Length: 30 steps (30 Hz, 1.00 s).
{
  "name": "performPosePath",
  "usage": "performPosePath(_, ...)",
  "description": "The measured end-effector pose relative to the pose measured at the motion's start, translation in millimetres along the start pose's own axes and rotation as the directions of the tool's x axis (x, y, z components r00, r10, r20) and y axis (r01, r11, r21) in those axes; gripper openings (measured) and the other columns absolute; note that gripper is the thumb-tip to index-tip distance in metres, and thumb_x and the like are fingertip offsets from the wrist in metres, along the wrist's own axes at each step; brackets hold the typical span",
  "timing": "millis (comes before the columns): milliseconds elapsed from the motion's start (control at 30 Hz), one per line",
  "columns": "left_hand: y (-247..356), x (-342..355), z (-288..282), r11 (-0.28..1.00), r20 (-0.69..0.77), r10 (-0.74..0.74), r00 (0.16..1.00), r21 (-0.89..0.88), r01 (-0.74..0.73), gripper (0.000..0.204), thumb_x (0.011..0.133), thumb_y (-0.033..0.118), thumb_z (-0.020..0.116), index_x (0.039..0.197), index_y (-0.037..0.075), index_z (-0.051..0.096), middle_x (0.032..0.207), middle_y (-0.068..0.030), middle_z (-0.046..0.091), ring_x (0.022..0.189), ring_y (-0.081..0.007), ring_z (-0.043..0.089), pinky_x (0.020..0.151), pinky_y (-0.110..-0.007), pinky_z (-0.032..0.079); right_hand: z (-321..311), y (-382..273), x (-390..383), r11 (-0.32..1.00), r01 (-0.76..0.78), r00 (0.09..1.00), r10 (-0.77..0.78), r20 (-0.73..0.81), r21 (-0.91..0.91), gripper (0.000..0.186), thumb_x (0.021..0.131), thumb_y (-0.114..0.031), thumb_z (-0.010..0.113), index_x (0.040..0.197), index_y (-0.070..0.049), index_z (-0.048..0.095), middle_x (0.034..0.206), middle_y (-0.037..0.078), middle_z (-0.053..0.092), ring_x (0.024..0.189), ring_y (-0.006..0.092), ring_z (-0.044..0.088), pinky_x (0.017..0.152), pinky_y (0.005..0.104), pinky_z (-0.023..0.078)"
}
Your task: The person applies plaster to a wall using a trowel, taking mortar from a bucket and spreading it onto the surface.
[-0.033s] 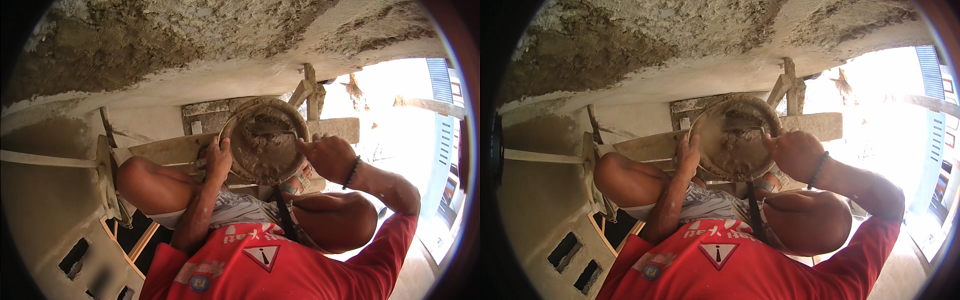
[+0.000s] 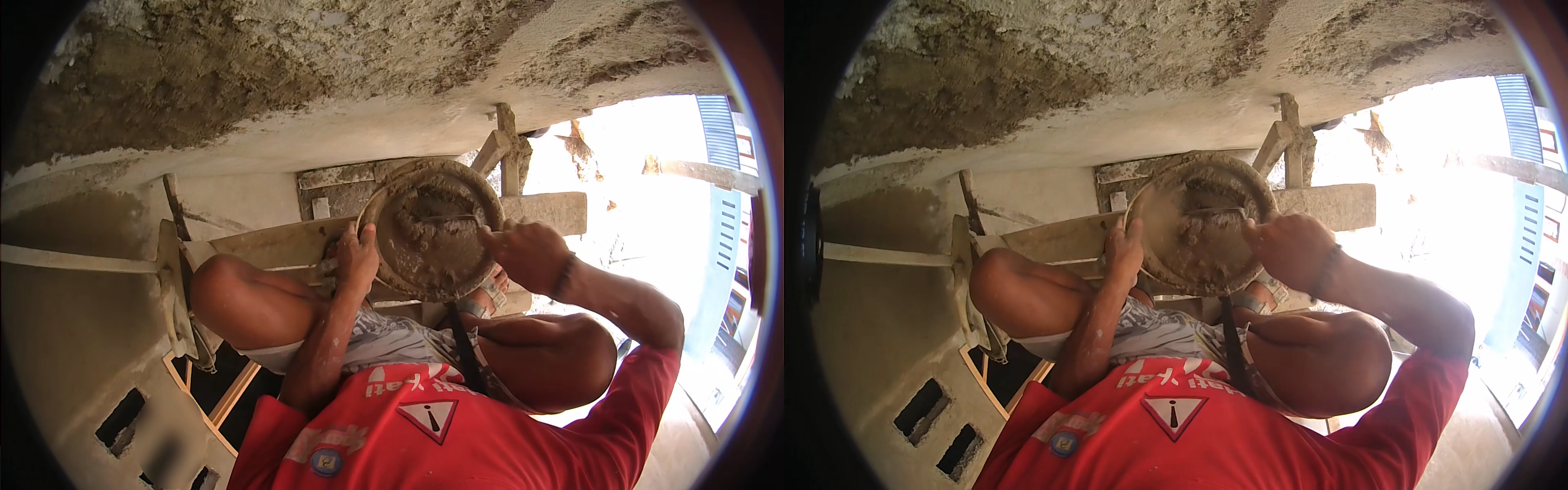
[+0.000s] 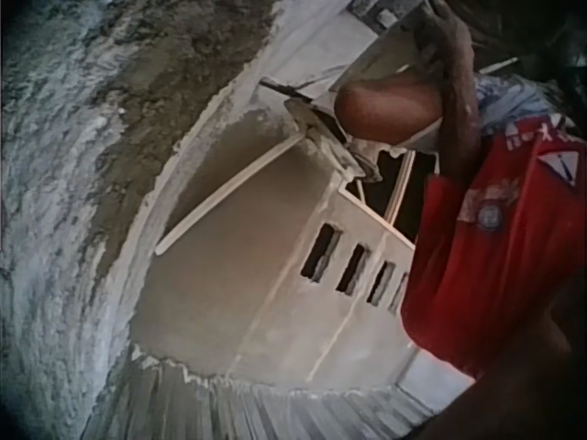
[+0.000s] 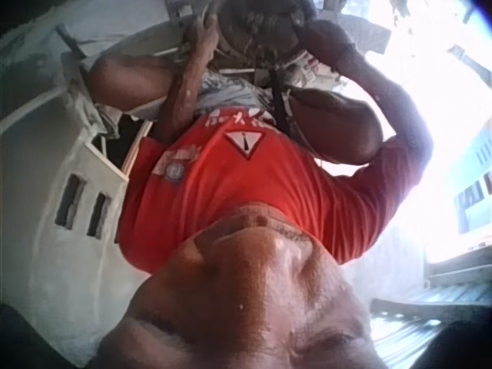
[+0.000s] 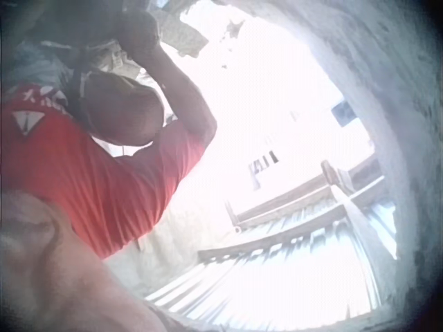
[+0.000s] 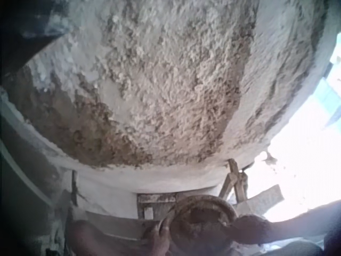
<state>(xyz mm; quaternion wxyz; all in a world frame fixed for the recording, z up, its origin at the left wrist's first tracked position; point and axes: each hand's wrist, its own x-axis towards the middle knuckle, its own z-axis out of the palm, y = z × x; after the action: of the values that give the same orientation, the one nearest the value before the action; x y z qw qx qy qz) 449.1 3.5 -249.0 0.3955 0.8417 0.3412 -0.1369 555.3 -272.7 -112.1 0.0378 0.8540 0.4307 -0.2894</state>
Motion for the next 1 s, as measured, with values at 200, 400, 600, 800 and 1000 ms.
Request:
performPosePath(200, -2.4, 0.6, 6.5, 1.0, -0.008, 0.01, 1.0, 0.03, -0.009, 0.064, 0.097, 0.047, 0.045, 0.131, -0.006, 0.054, 0.125, -0.0325, 0.057, 0.118, -0.0456, 0.053, 0.103, -0.048, 0.04, -11.4, 0.6, 19.9, 0.997, 0.072, 0.993, -0.068, 0.094, -0.038, 0.024, 0.089, -0.014, 0.057, 0.108, -0.003, 0.064, 0.076, 0.012, 0.067, 0.076, 0.0251, 0.07, 0.064, 0.0359, 0.056)
performPosePath(400, -18.8, 9.1, 12.9, 0.998, 0.006, -0.017, 1.0, 0.061, 0.017, 0.062, 0.096, 0.051, 0.046, 0.134, 0.003, 0.055, 0.125, -0.0311, 0.057, 0.121, -0.0461, 0.05, 0.102, -0.052, 0.039, 26.8, -5.0, 16.6, 0.994, 0.104, 0.992, -0.106, -0.065, -0.035, 0.026, 0.089, -0.016, 0.056, 0.11, -0.003, 0.064, 0.079, 0.01, 0.067, 0.081, 0.0257, 0.07, 0.07, 0.0357, 0.057)
performPosePath(600, -25.7, 3.2, 5.5, 0.997, 0.049, -0.061, 0.997, 0.052, 0.058, 0.06, 0.096, 0.051, 0.045, 0.133, 0.005, 0.055, 0.12, -0.0322, 0.058, 0.119, -0.0492, 0.047, 0.101, -0.056, 0.036, -35.1, -10.9, 15.1, 0.991, 0.128, 0.991, -0.126, 0.049, -0.033, 0.026, 0.089, -0.016, 0.056, 0.113, -0.006, 0.061, 0.075, 0.012, 0.066, 0.069, 0.0264, 0.07, 0.057, 0.0364, 0.055)
performPosePath(800, -17.9, -0.9, 13.3, 1.0, 0.052, 0.018, 0.998, 0.002, -0.018, 0.055, 0.097, 0.048, 0.047, 0.128, 0.003, 0.055, 0.125, -0.0318, 0.054, 0.115, -0.0501, 0.048, 0.097, -0.057, 0.038, 51.0, 7.8, 33.4, 0.974, 0.221, 0.969, -0.213, 0.121, -0.053, 0.017, 0.087, -0.016, 0.058, 0.101, -0.008, 0.065, 0.07, 0.01, 0.065, 0.064, 0.0243, 0.068, 0.055, 0.0375, 0.053)
performPosePath(1000, -30.0, -23.3, 0.8, 0.999, 0.045, 0.016, 0.999, 0.027, -0.017, 0.05, 0.098, 0.044, 0.047, 0.122, 0.001, 0.056, 0.135, -0.0294, 0.047, 0.124, -0.0495, 0.043, 0.099, -0.057, 0.037, -23.5, -3.6, 12.6, 0.993, 0.121, 0.993, -0.12, -0.01, 0.001, 0.017, 0.086, -0.015, 0.058, 0.1, -0.007, 0.066, 0.074, 0.009, 0.067, 0.073, 0.0244, 0.069, 0.06, 0.0353, 0.055)
